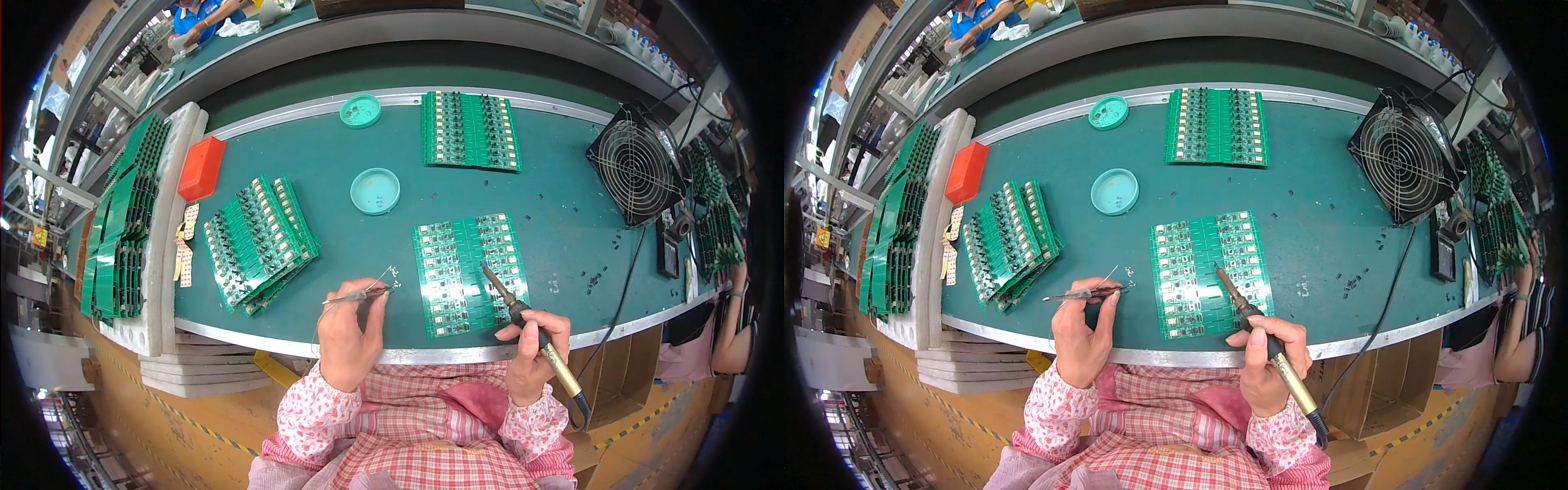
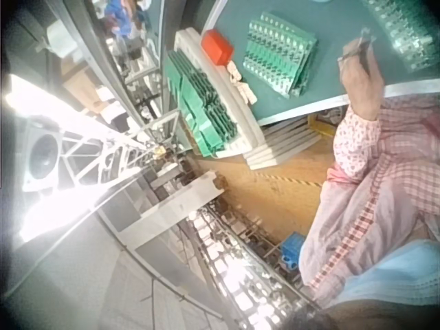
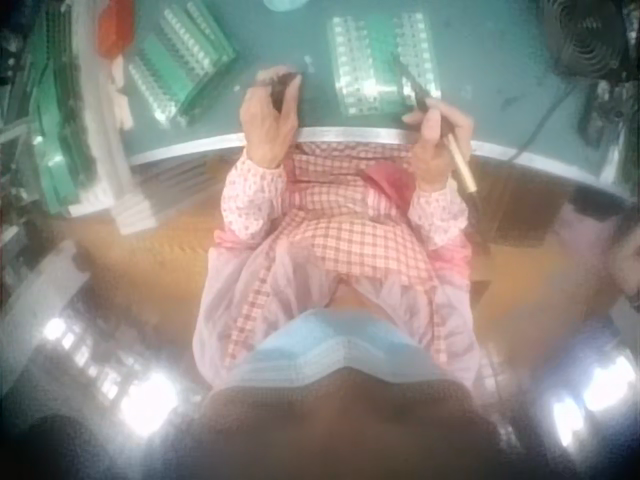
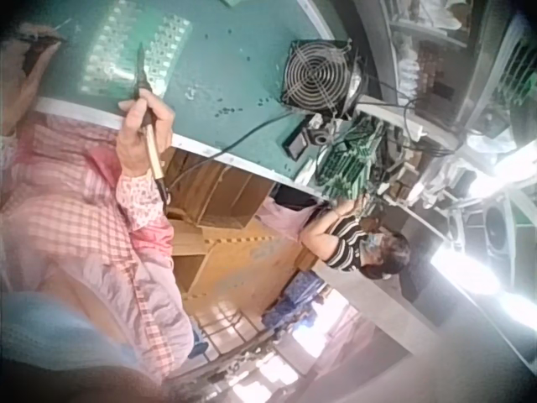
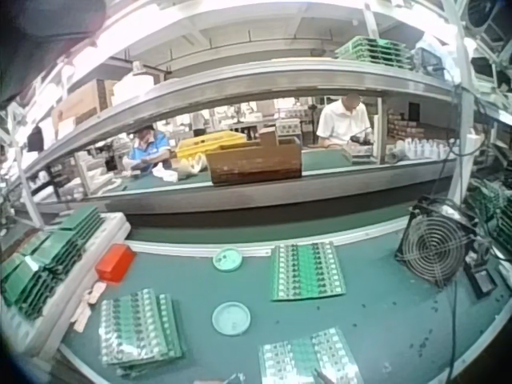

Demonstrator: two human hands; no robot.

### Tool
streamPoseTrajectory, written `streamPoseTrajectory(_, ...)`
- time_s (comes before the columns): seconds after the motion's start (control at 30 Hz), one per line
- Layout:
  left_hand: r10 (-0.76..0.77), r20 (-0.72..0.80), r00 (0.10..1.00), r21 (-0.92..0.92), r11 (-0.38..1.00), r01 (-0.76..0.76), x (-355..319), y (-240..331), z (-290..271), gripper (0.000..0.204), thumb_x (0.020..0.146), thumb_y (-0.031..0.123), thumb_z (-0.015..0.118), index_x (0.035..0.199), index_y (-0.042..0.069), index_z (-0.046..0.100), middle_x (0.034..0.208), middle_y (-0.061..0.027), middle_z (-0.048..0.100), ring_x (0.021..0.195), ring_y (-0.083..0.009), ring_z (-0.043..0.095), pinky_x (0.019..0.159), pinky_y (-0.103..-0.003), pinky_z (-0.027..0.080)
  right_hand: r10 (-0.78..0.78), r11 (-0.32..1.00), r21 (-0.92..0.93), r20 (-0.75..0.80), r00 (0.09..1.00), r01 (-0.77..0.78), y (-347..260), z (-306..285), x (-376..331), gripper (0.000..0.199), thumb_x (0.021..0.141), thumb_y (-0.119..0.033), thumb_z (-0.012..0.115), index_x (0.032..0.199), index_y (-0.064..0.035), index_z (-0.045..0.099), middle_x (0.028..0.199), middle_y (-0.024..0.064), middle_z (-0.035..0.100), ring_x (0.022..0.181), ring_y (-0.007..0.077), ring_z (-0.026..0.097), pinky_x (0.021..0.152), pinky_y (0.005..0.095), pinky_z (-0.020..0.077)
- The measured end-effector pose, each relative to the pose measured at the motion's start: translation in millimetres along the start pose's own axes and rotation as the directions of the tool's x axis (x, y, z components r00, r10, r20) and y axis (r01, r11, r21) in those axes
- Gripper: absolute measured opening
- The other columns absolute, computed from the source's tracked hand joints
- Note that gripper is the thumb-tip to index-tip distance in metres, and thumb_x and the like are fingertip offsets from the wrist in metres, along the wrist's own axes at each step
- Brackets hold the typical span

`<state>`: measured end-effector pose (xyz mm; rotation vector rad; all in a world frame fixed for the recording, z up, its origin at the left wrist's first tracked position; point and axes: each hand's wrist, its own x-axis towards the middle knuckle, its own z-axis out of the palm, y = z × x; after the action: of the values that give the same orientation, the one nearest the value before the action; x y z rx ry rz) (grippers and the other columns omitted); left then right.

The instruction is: The person solders electronic components onto a printed circuit board using a soldering iron and solder wire.

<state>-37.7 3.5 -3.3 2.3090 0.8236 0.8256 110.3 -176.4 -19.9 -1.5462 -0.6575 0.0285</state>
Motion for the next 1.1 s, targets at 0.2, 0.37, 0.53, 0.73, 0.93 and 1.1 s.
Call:
streamPoseTrajectory(0.2, -0.011, 0.0, 1.0, -0.007, 1.0, 0.011, -1.7, 1.2, 0.0, 0.014, 0.091, 0.001, 0.066, 0.104, -0.001, 0.063, 0.099, -0.0127, 0.067, 0.086, -0.0252, 0.066, 0.078, -0.033, 0.051, 0.0, 1.0, -0.001, -0.018, 1.0, 0.0, -0.6, 0.7, 0.3, 0.017, 0.098, -0.017, 0.059, 0.104, -0.0009, 0.057, 0.075, 0.0115, 0.07, 0.063, 0.0178, 0.072, 0.058, 0.0272, 0.0548)
streamPoseTrajectory(0.37, -0.001, -0.009, 1.0, -0.006, 1.0, 0.001, -2.4, 0.5, -0.2, 0.013, 0.091, 0.001, 0.066, 0.104, -0.001, 0.063, 0.098, -0.0131, 0.067, 0.086, -0.0256, 0.067, 0.079, -0.033, 0.051, -0.007, 1.0, 0.003, -0.006, 1.0, 0.007, 0.1, -0.5, 0.1, 0.017, 0.098, -0.017, 0.059, 0.104, -0.0008, 0.057, 0.075, 0.0117, 0.07, 0.063, 0.0181, 0.072, 0.058, 0.0275, 0.0551)
streamPoseTrajectory(0.53, -0.015, -0.006, 1.0, -0.013, 1.0, 0.015, -1.9, 1.5, -0.1, 0.012, 0.091, 0.0, 0.066, 0.103, -0.001, 0.063, 0.098, -0.0129, 0.067, 0.087, -0.0258, 0.066, 0.079, -0.033, 0.051, 0.009, 1.0, 0.002, -0.022, 1.0, -0.009, -0.3, 0.4, -0.4, 0.016, 0.098, -0.016, 0.059, 0.104, -0.0011, 0.058, 0.074, 0.0114, 0.07, 0.063, 0.0179, 0.072, 0.058, 0.0273, 0.0549)
streamPoseTrajectory(0.73, -0.014, 0.01, 1.0, -0.017, 1.0, 0.014, -0.9, 3.2, -0.6, 0.012, 0.09, 0.0, 0.065, 0.102, -0.001, 0.064, 0.098, -0.0125, 0.067, 0.088, -0.0275, 0.065, 0.08, -0.034, 0.05, -0.001, 1.0, 0.015, -0.005, 1.0, 0.001, -0.2, -0.4, -0.4, 0.017, 0.098, -0.016, 0.059, 0.104, -0.0007, 0.058, 0.078, 0.0121, 0.07, 0.063, 0.0178, 0.072, 0.059, 0.0273, 0.055)
streamPoseTrajectory(0.93, 0.002, 0.005, 1.0, -0.007, 1.0, -0.002, -0.7, 3.6, 0.2, 0.011, 0.09, 0.0, 0.065, 0.101, -0.001, 0.064, 0.098, -0.0129, 0.068, 0.088, -0.029, 0.064, 0.08, -0.035, 0.05, -0.009, 1.0, 0.001, -0.01, 1.0, 0.009, 0.0, 0.3, 0.2, 0.016, 0.098, -0.016, 0.059, 0.105, -0.0009, 0.058, 0.072, 0.0106, 0.07, 0.063, 0.0174, 0.072, 0.058, 0.0271, 0.0544)
streamPoseTrajectory(1.1, 0.023, 0.001, 1.0, -0.013, 1.0, -0.023, -0.5, 3.8, 1.4, 0.011, 0.09, -0.001, 0.065, 0.1, -0.001, 0.064, 0.098, -0.0128, 0.068, 0.088, -0.0293, 0.064, 0.08, -0.035, 0.049, 0.005, 1.0, 0.01, -0.009, 1.0, -0.005, -1.6, -1.1, 0.0, 0.017, 0.098, -0.016, 0.059, 0.105, -0.001, 0.057, 0.073, 0.0111, 0.07, 0.064, 0.0177, 0.071, 0.058, 0.0275, 0.0545)
